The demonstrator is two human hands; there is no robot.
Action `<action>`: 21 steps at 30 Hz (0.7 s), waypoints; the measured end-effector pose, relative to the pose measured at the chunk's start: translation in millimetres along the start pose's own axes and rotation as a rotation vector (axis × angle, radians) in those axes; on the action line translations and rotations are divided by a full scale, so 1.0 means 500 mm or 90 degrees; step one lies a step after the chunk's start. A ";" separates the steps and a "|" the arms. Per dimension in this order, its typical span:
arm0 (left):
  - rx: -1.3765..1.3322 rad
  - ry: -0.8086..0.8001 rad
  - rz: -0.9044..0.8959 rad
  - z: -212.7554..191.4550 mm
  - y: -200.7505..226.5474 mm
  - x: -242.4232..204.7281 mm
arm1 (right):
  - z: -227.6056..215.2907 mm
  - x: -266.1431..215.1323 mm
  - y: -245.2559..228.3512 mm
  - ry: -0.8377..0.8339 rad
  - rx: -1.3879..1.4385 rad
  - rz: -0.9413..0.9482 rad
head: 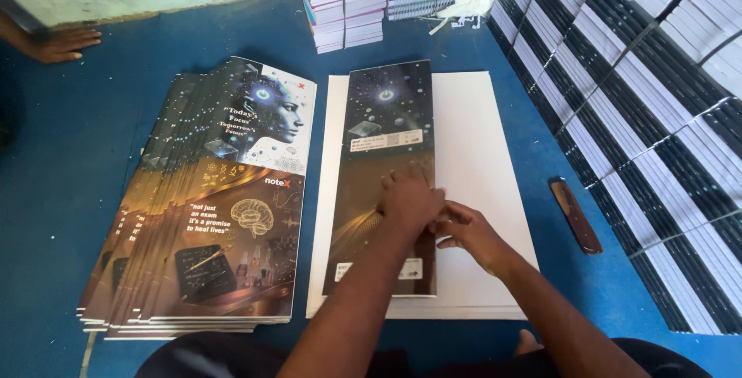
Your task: The person sits on the floor and repeatedly folds a printed cover sheet over a stack of blank pages. They use a flat tool to press and crease the fold along the spine, then place the finished unit aside. The process is repeated for multiple book units.
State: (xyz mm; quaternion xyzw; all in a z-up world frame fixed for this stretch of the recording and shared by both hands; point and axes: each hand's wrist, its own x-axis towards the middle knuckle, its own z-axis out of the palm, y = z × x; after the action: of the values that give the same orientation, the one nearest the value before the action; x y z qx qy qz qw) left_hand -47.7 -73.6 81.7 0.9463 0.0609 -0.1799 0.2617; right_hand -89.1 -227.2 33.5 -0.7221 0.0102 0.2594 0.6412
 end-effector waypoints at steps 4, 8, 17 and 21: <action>0.012 0.040 0.039 0.008 -0.017 0.031 | 0.007 -0.009 -0.008 -0.067 0.046 0.025; 0.049 0.120 0.095 0.019 -0.038 0.044 | -0.001 -0.003 -0.001 -0.022 -0.065 0.076; 0.158 0.210 0.170 -0.054 -0.085 0.025 | -0.010 0.005 0.022 0.037 -0.267 0.116; 0.197 0.259 0.185 -0.092 -0.108 0.023 | -0.007 0.005 0.025 0.039 -0.304 0.130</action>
State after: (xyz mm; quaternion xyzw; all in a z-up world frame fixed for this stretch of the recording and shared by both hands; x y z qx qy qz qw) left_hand -33.8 -3.4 88.7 0.9904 -0.0520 0.0458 0.1200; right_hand -90.0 -231.9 21.2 -0.8559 0.0412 0.2957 0.4223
